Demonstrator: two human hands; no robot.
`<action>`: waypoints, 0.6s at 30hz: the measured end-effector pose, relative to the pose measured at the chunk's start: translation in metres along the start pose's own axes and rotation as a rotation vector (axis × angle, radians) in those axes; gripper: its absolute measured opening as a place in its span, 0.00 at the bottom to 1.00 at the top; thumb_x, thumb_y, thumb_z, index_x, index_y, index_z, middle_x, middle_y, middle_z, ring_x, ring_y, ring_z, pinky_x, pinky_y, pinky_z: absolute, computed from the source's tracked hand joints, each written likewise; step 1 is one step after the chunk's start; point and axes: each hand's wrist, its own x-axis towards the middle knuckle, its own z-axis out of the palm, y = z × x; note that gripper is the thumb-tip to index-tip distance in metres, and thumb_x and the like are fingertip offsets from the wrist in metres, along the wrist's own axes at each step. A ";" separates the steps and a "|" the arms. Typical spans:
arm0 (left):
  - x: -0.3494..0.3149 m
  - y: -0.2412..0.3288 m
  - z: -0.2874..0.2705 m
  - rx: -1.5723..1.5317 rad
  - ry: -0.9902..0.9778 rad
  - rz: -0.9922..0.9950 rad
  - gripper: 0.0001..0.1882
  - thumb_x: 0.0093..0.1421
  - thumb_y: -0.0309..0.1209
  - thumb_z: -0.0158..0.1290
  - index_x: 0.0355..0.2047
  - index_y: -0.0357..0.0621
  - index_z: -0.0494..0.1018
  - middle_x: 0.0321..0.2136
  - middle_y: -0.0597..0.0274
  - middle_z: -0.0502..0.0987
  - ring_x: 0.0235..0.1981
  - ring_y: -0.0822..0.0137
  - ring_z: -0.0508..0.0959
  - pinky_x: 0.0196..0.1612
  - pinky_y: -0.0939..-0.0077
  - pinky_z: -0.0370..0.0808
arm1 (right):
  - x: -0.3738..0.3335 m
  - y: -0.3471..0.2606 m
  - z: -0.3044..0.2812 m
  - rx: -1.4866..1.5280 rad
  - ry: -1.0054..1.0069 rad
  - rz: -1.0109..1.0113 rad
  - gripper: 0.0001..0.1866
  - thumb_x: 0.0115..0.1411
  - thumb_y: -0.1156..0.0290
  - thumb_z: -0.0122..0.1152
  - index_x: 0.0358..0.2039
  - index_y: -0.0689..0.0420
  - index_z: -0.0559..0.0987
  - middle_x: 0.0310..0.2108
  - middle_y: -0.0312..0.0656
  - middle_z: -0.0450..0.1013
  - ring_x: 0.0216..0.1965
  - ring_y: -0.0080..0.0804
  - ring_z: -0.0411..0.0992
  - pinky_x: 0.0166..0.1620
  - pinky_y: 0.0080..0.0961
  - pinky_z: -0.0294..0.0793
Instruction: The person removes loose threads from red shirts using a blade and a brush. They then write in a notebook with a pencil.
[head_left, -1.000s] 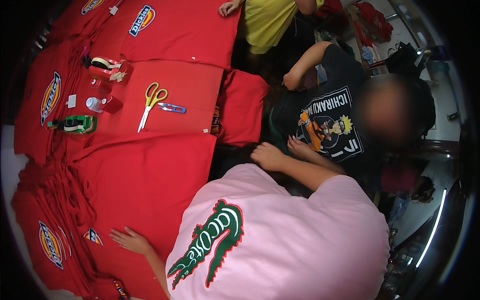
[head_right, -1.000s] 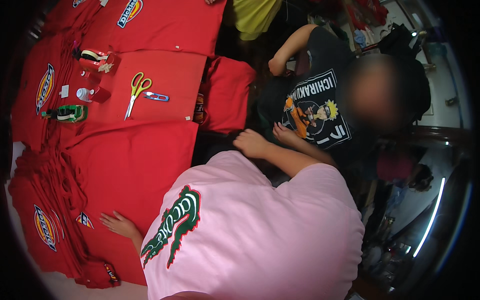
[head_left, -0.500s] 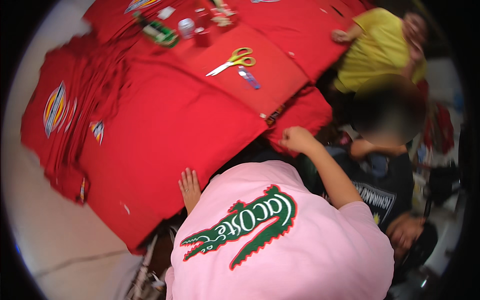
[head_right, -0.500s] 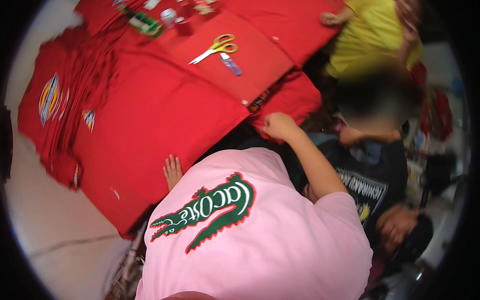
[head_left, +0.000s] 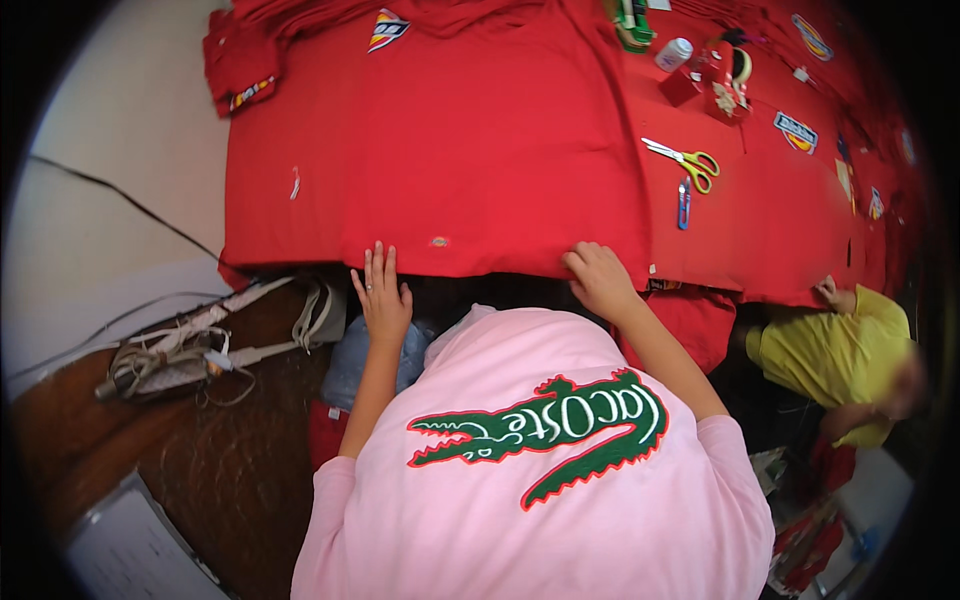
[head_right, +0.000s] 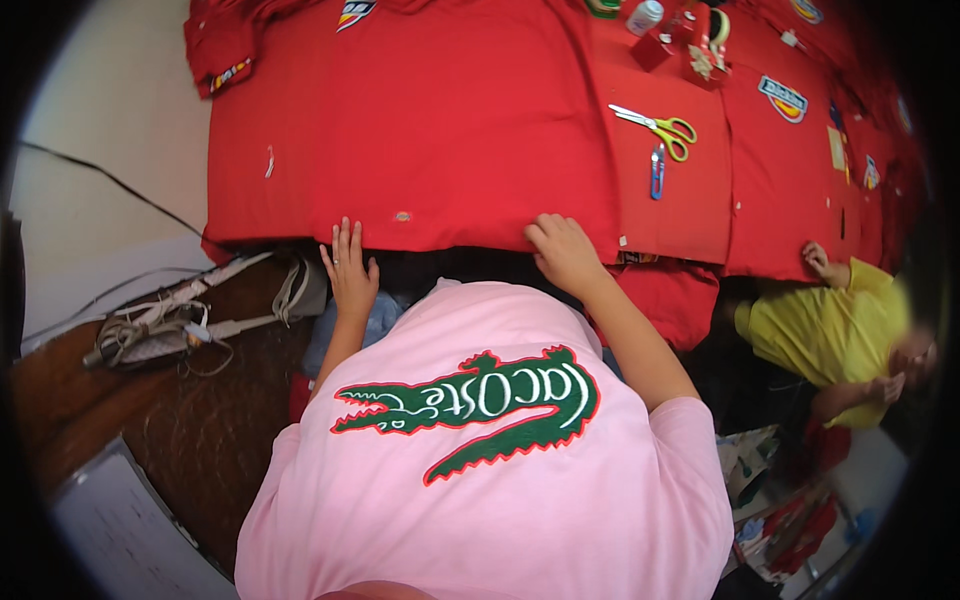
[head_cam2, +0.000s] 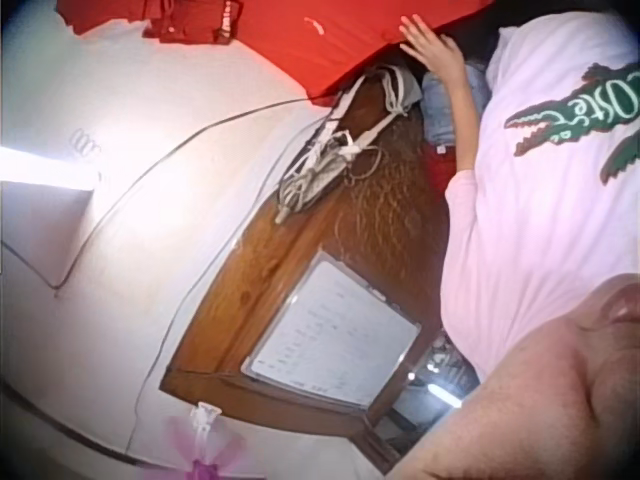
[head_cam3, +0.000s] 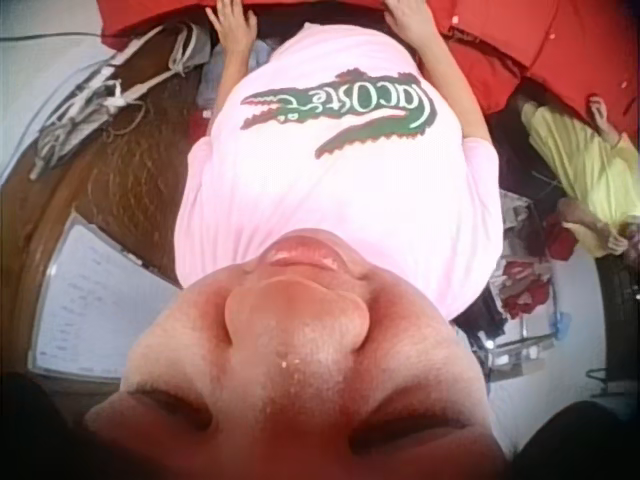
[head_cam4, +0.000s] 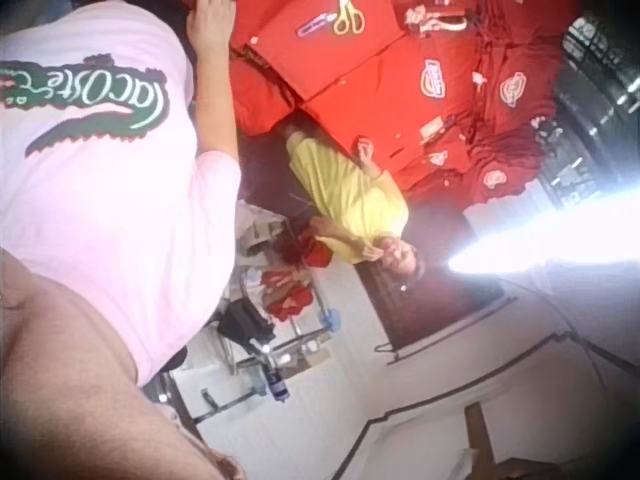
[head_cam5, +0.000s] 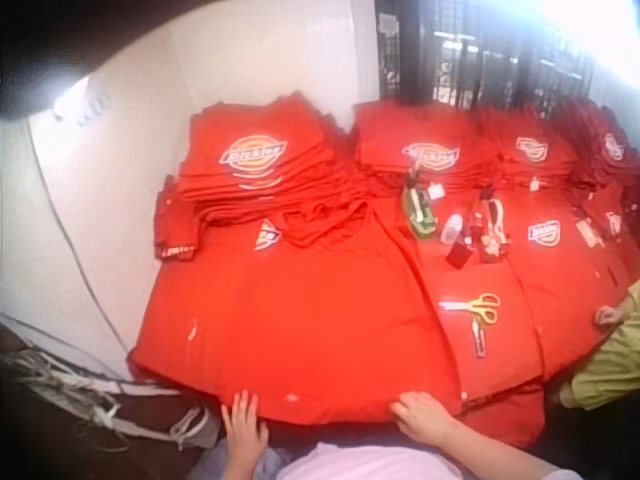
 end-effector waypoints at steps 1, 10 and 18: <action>-0.002 -0.001 0.000 0.010 0.013 -0.044 0.44 0.57 0.27 0.58 0.75 0.51 0.58 0.77 0.55 0.55 0.78 0.52 0.53 0.77 0.39 0.45 | -0.004 0.004 0.003 -0.020 0.019 0.029 0.21 0.46 0.74 0.69 0.42 0.55 0.75 0.40 0.44 0.70 0.45 0.45 0.71 0.48 0.41 0.70; 0.013 0.012 -0.002 -0.187 0.044 -0.075 0.41 0.53 0.35 0.68 0.68 0.52 0.67 0.75 0.55 0.58 0.78 0.48 0.52 0.77 0.38 0.41 | 0.054 -0.036 0.007 0.070 -0.039 -0.213 0.24 0.55 0.58 0.73 0.47 0.56 0.76 0.44 0.45 0.72 0.47 0.44 0.73 0.49 0.40 0.71; 0.036 0.052 0.000 -0.327 0.009 0.034 0.27 0.61 0.41 0.64 0.58 0.50 0.73 0.70 0.55 0.65 0.75 0.48 0.58 0.77 0.37 0.42 | 0.114 -0.066 0.049 -0.015 -0.037 -0.396 0.15 0.58 0.63 0.67 0.43 0.54 0.78 0.37 0.43 0.75 0.37 0.41 0.78 0.41 0.39 0.75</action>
